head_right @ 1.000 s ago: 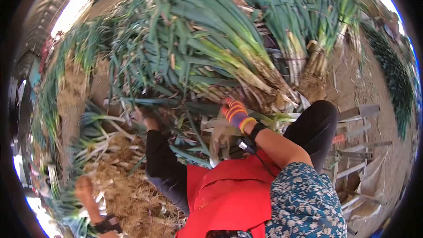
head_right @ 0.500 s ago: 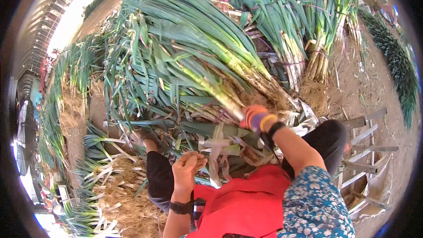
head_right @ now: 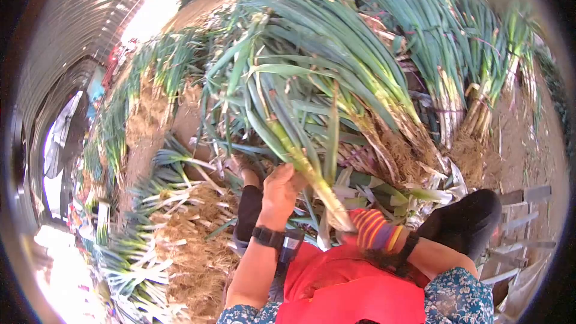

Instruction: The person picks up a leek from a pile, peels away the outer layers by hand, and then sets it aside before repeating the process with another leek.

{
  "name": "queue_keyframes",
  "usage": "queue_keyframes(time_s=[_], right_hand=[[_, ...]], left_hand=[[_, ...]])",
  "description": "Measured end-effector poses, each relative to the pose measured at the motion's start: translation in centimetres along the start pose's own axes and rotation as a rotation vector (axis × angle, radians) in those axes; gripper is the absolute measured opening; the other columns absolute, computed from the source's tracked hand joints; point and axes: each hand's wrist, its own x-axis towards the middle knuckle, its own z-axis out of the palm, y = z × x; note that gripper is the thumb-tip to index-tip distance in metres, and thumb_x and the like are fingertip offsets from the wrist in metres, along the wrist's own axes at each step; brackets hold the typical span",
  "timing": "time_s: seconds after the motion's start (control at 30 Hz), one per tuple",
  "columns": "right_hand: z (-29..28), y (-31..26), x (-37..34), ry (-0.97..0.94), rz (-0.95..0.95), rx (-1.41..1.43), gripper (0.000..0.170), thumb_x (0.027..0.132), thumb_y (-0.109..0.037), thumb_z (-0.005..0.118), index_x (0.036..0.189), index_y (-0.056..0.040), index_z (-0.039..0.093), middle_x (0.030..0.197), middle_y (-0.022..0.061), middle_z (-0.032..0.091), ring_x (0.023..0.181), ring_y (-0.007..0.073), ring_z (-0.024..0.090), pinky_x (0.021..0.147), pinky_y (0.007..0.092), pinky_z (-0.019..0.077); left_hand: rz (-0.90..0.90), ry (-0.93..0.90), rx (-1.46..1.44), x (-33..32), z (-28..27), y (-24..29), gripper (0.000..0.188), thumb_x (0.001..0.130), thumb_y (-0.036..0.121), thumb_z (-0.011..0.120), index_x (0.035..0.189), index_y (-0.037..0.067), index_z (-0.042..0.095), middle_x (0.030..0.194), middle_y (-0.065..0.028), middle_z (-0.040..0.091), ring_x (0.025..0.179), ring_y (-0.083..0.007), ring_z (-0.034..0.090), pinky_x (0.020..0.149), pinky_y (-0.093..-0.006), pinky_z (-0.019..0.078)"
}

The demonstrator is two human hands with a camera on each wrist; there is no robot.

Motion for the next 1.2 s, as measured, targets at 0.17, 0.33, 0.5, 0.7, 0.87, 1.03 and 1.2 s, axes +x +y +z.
queue_keyframes(time_s=[0.17,0.33,0.5,0.7,0.87,1.03,1.2], right_hand=[[3.6,2.7,0.0,0.214,-0.057,0.246,0.053,0.068,-0.042,0.072,0.098,-0.0001,0.06,0.073,0.0182,0.06,0.067,0.0316,0.06,0.061,0.0397,0.0476],[2.5,2.0,-0.2,0.065,-0.036,-0.252,0.06,0.07,-0.048,0.065,0.1,0.0031,0.056,0.077,0.0169,0.06,0.069,0.032,0.057,0.066,0.0406,0.0455],[1.9,3.4,-3.0,0.126,-0.264,-0.467,0.055,0.073,-0.047,0.062,0.096,0.0023,0.055,0.078,0.0159,0.058,0.071,0.0323,0.056,0.066,0.0402,0.0453],[2.0,1.7,0.7,-0.114,-0.106,-0.427,0.062,0.081,-0.049,0.056,0.111,0.0046,0.053,0.093,0.0186,0.063,0.088,0.0329,0.062,0.078,0.0394,0.0488],[0.0,-4.3,4.7,-0.07,-0.065,-0.218,0.061,0.074,-0.043,0.071,0.114,0.0007,0.057,0.105,0.0194,0.064,0.095,0.0333,0.062,0.082,0.0398,0.0478],[1.6,-4.3,4.5,-0.238,0.085,0.707,0.053,0.071,-0.029,0.075,0.11,0.0029,0.059,0.091,0.0163,0.065,0.084,0.0215,0.061,0.078,0.0322,0.0465],[3.9,-4.5,2.9,-0.02,0.112,0.713,0.037,0.07,-0.026,0.074,0.096,-0.0023,0.064,0.076,0.0124,0.065,0.065,0.0196,0.061,0.062,0.0341,0.0483]], left_hand=[[0.344,0.072,0.149,-4.4,1.9,0.8,0.033,0.082,0.008,0.067,0.112,0.0,0.055,0.097,-0.0058,0.063,0.089,-0.0174,0.061,0.073,-0.0297,0.0484],[-0.11,0.174,-0.163,-2.9,-3.7,-2.8,0.025,0.083,0.015,0.067,0.104,0.006,0.057,0.086,-0.0007,0.059,0.078,-0.015,0.056,0.069,-0.0266,0.0433],[-0.025,0.15,-0.232,-3.2,-4.3,-6.9,0.024,0.086,0.019,0.063,0.105,0.005,0.058,0.095,-0.0062,0.063,0.087,-0.0219,0.061,0.076,-0.0387,0.0479],[0.212,0.129,-0.079,-7.4,-2.6,-3.9,0.019,0.081,0.007,0.065,0.098,0.001,0.061,0.09,-0.0093,0.065,0.081,-0.0221,0.064,0.067,-0.0336,0.0517],[0.239,0.098,-0.033,-9.8,-3.1,-1.3,0.019,0.077,0.005,0.069,0.095,0.0,0.062,0.085,-0.0073,0.064,0.074,-0.0178,0.062,0.062,-0.0298,0.0477],[0.286,0.133,-0.132,-12.5,-1.8,-0.1,0.023,0.079,0.006,0.07,0.099,-0.002,0.061,0.085,-0.0056,0.064,0.073,-0.0187,0.062,0.069,-0.0308,0.0509],[0.466,0.193,-0.105,-12.2,-4.2,2.2,0.03,0.084,0.014,0.066,0.108,-0.001,0.056,0.098,-0.0091,0.062,0.088,-0.0231,0.062,0.081,-0.0381,0.0499]])
